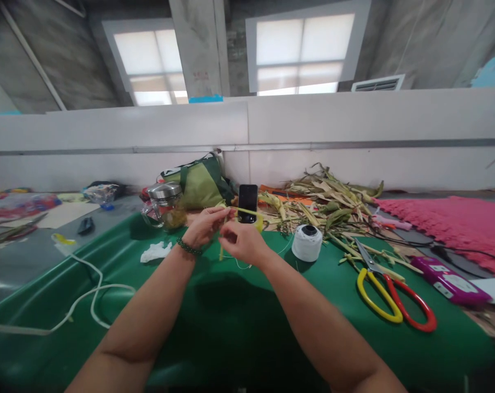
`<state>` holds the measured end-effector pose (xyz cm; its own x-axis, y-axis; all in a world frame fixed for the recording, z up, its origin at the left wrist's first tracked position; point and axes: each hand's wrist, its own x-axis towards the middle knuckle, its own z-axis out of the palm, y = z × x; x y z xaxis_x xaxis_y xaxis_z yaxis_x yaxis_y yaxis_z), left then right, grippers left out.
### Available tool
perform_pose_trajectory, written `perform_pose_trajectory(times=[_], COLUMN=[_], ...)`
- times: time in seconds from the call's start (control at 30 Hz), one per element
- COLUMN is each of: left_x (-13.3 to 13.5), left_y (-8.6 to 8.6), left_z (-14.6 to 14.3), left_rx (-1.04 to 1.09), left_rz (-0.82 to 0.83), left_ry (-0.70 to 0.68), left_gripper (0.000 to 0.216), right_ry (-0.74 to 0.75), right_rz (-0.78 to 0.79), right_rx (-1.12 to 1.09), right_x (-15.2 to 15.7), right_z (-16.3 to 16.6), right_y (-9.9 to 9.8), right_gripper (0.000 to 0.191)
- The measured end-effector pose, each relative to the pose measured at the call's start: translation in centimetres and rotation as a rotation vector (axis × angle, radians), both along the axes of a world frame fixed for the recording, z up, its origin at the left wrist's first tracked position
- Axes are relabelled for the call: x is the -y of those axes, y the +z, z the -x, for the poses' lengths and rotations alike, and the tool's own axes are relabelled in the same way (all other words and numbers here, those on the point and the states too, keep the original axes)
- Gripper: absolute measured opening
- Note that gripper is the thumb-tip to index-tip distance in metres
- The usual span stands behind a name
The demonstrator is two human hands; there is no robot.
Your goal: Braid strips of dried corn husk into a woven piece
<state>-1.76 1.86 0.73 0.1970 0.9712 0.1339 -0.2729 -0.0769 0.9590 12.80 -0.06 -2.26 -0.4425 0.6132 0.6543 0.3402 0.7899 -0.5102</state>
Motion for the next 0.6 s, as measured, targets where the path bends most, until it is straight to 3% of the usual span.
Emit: perform_pose_trajectory(times=[0.1, 0.23, 0.47, 0.6], left_x=[0.2, 0.3, 0.1, 0.0], left_y=[0.2, 0.1, 0.3, 0.4], left_z=[-0.2, -0.3, 0.3, 1.0], left_rx=[0.018, -0.007, -0.001, -0.006], left_rz=[-0.024, -0.004, 0.001, -0.021], left_ry=[-0.009, -0.021, -0.066, -0.083], left_gripper=[0.035, 0.038, 0.029, 0.025], right_ry=[-0.084, 0.042, 0.117, 0.155], right_rz=[0.361, 0.689, 0.84, 0.91], right_rx=[-0.179, -0.227, -0.387, -0.346], right_x=[-0.5, -0.7, -0.3, -0.3], right_z=[-0.1, -0.4, -0.6, -1.0], right_y=[0.5, 1.2, 1.9, 2.2], right_gripper=[0.025, 0.025, 0.015, 0.015])
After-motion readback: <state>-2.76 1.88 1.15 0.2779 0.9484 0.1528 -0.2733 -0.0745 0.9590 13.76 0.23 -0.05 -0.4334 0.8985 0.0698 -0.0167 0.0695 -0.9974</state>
